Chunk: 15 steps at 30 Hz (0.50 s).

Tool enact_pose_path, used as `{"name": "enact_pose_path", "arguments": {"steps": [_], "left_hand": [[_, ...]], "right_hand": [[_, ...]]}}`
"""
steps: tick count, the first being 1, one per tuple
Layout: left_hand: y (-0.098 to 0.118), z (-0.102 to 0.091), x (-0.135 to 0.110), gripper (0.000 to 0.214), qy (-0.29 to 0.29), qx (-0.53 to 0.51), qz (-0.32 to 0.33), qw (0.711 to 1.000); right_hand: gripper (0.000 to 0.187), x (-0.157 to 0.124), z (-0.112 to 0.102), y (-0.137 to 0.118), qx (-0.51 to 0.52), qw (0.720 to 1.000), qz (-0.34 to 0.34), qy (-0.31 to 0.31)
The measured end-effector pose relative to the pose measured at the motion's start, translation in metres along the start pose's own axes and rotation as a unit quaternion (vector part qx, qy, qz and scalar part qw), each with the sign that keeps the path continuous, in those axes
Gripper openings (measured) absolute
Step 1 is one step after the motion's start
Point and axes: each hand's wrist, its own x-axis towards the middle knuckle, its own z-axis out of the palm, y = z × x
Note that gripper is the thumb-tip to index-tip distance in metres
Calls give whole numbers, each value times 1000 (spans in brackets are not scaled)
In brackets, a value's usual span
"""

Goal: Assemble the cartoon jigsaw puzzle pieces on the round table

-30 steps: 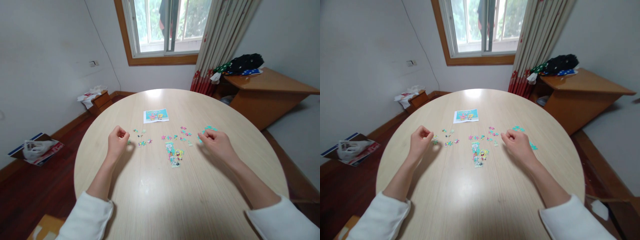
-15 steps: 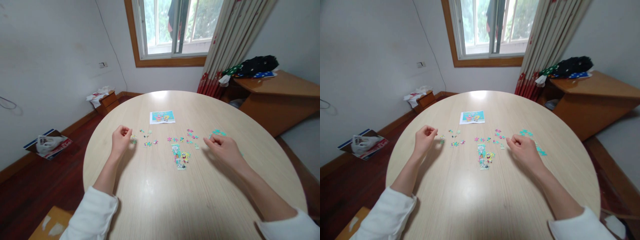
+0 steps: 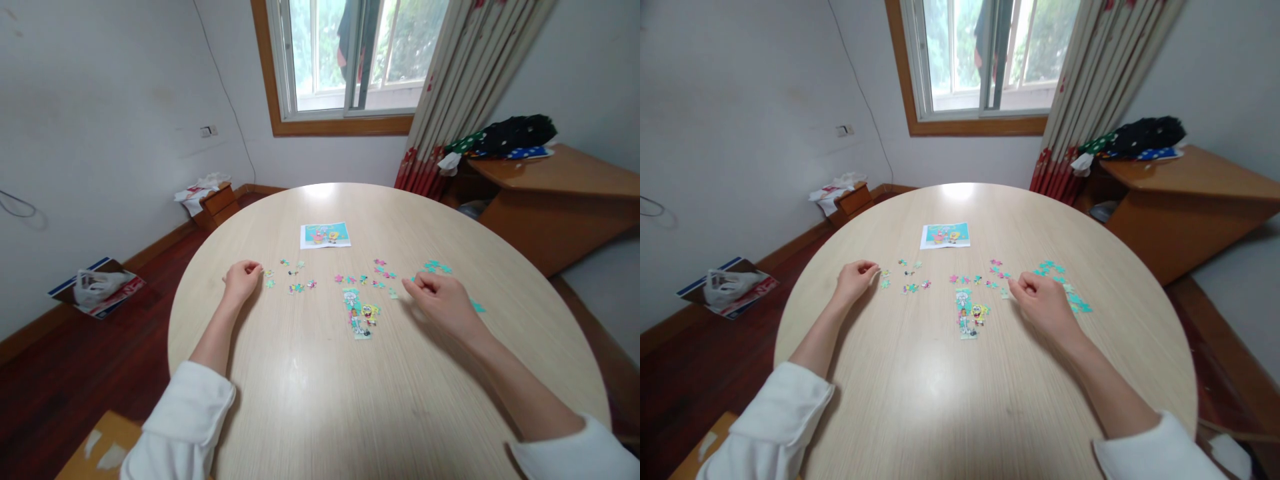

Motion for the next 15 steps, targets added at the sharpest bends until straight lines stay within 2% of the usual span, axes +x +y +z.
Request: {"name": "enact_pose_path", "arguments": {"steps": [4, 15], "left_hand": [[10, 0, -5, 22, -31, 87, -8, 996], [11, 3, -5, 23, -52, 141, 11, 989]], "right_hand": [[43, 0, 0, -1, 3, 1000, 0, 2], [42, -1, 2, -3, 6, 1000, -1, 4]]}}
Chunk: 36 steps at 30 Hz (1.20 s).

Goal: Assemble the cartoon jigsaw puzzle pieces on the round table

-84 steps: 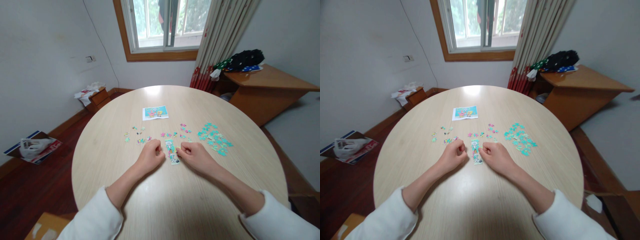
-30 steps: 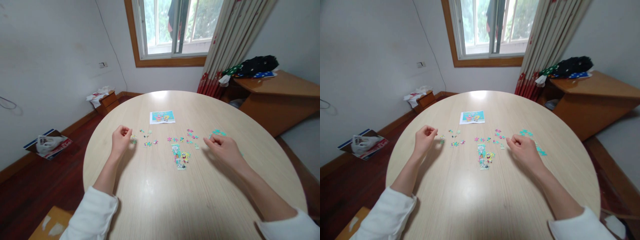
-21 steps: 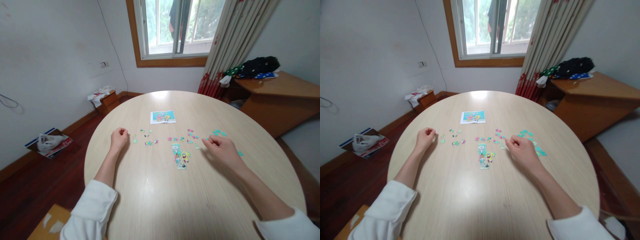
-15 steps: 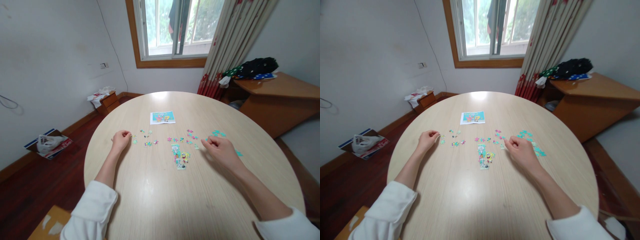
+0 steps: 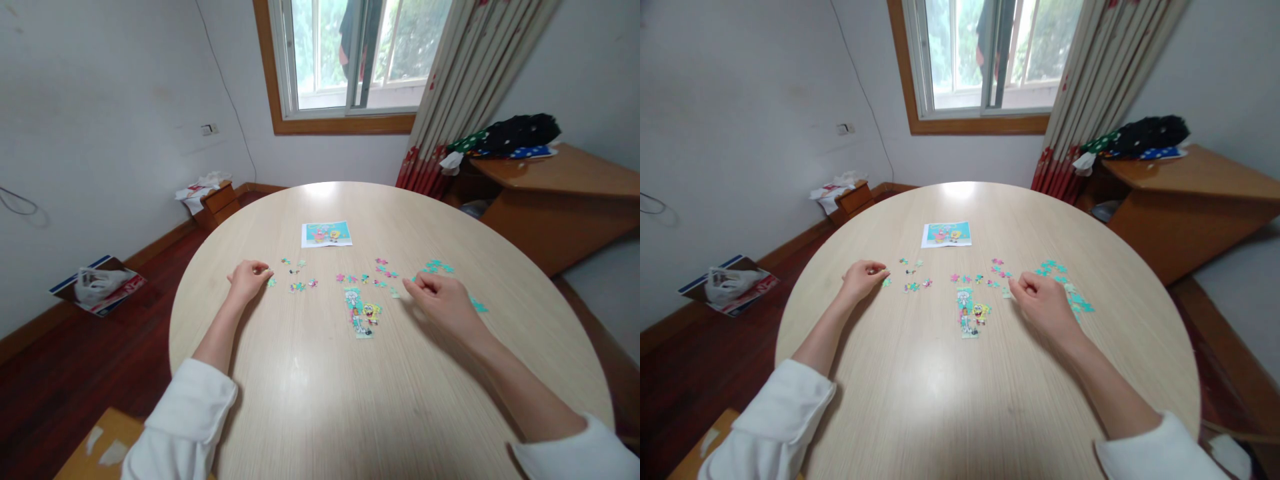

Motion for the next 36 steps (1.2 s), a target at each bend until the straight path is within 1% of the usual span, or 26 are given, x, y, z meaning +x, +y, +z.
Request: {"name": "enact_pose_path", "arguments": {"steps": [7, 12, 17, 19, 21, 23, 24, 26, 28, 30, 36], "left_hand": [[-2, 1, 1, 21, -7, -1, -2, 1000], [-5, 5, 2, 19, 16, -20, 14, 1000], [-4, 7, 1, 13, 48, -42, 14, 998], [-4, 7, 1, 11, 53, -60, 12, 997], [-3, 7, 2, 11, 56, -101, 13, 993], [-3, 6, 3, 14, 48, -183, 17, 982], [-3, 6, 4, 18, 42, -236, 16, 971], [-3, 4, 4, 30, 34, -342, 7, 939], [-3, 3, 3, 40, 37, -411, -4, 911], [-2, 1, 3, 45, 42, -438, -10, 898], [1, 0, 1, 49, 48, -435, -9, 899]], "right_hand": [[42, 0, -1, -1, 0, 1000, 4, -10], [45, 0, -1, -2, 0, 1000, 5, -4], [46, -1, -1, -2, 9, 1000, -13, 1], [45, -1, -1, -2, 9, 1000, -12, 2], [44, -1, -1, -3, 7, 1000, -8, 1], [43, -1, -1, -2, 5, 1000, -2, 1], [43, -1, -1, -2, 4, 1000, 0, 2], [43, -1, -1, -2, 4, 1000, 1, 3], [44, -1, -1, -2, 6, 1000, -1, 3], [45, -1, -1, -2, 8, 1000, -7, 4], [47, -1, -1, -3, 7, 1000, -4, 5]]}}
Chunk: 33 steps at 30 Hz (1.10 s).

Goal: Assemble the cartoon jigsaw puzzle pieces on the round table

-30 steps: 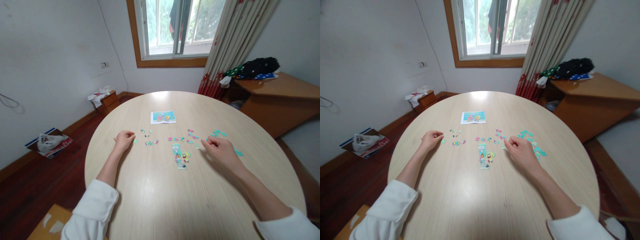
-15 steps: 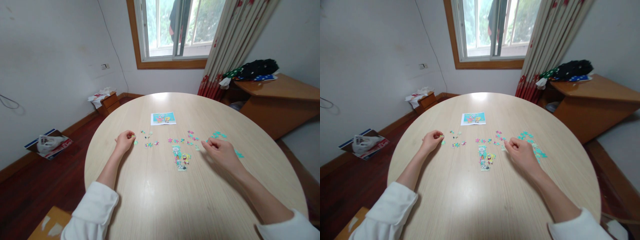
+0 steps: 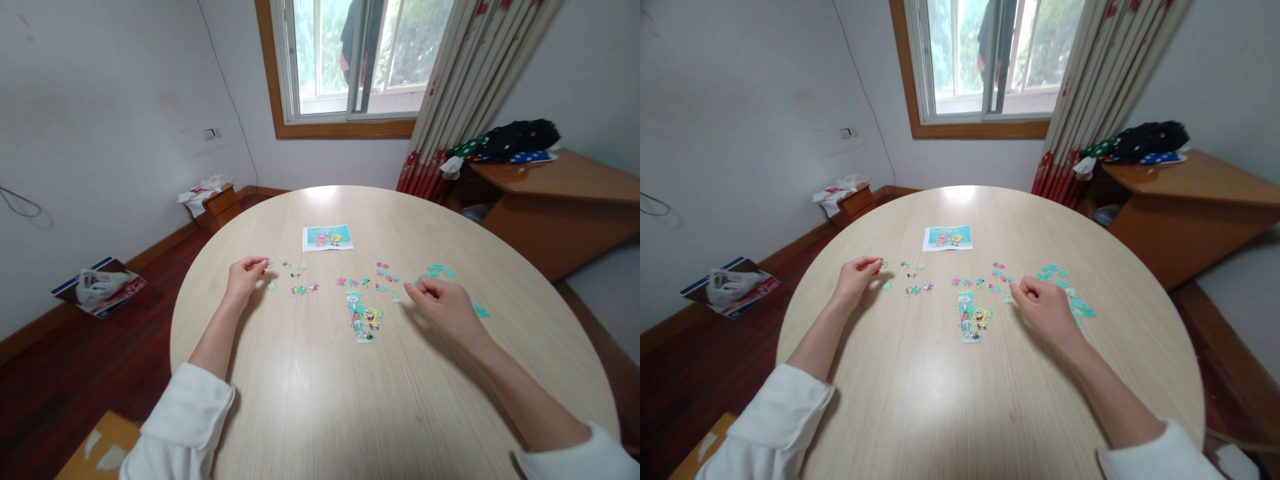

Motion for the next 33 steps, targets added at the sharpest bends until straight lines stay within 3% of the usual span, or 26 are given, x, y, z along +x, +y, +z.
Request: {"name": "enact_pose_path", "arguments": {"steps": [12, 33], "left_hand": [[-2, 0, 1, 40, -6, -23, -17, 1000], [2, 0, -4, 44, -29, -10, 3, 1000]], "right_hand": [[44, 0, 1, 2, 3, 1000, -1, -1], [42, 0, -1, -2, 6, 1000, -4, -2]]}}
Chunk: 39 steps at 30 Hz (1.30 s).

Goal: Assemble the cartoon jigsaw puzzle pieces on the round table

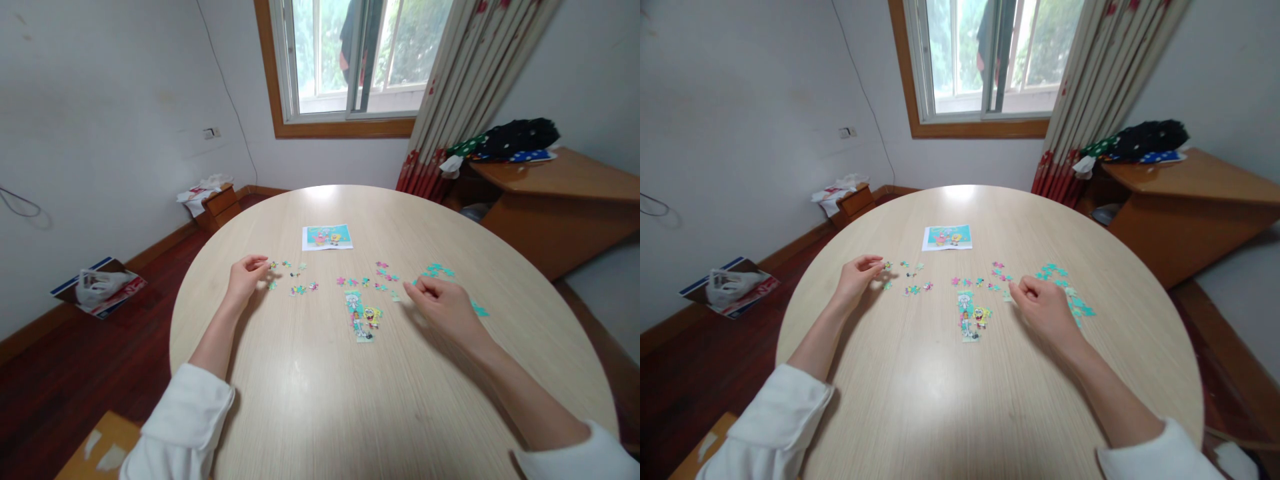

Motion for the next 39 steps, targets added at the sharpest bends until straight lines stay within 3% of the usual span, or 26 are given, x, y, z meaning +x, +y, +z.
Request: {"name": "enact_pose_path", "arguments": {"steps": [39], "left_hand": [[-2, 1, 2, 40, 19, -36, -12, 999]], "right_hand": [[44, 0, 2, 3, -12, 1000, -1, -10]]}}
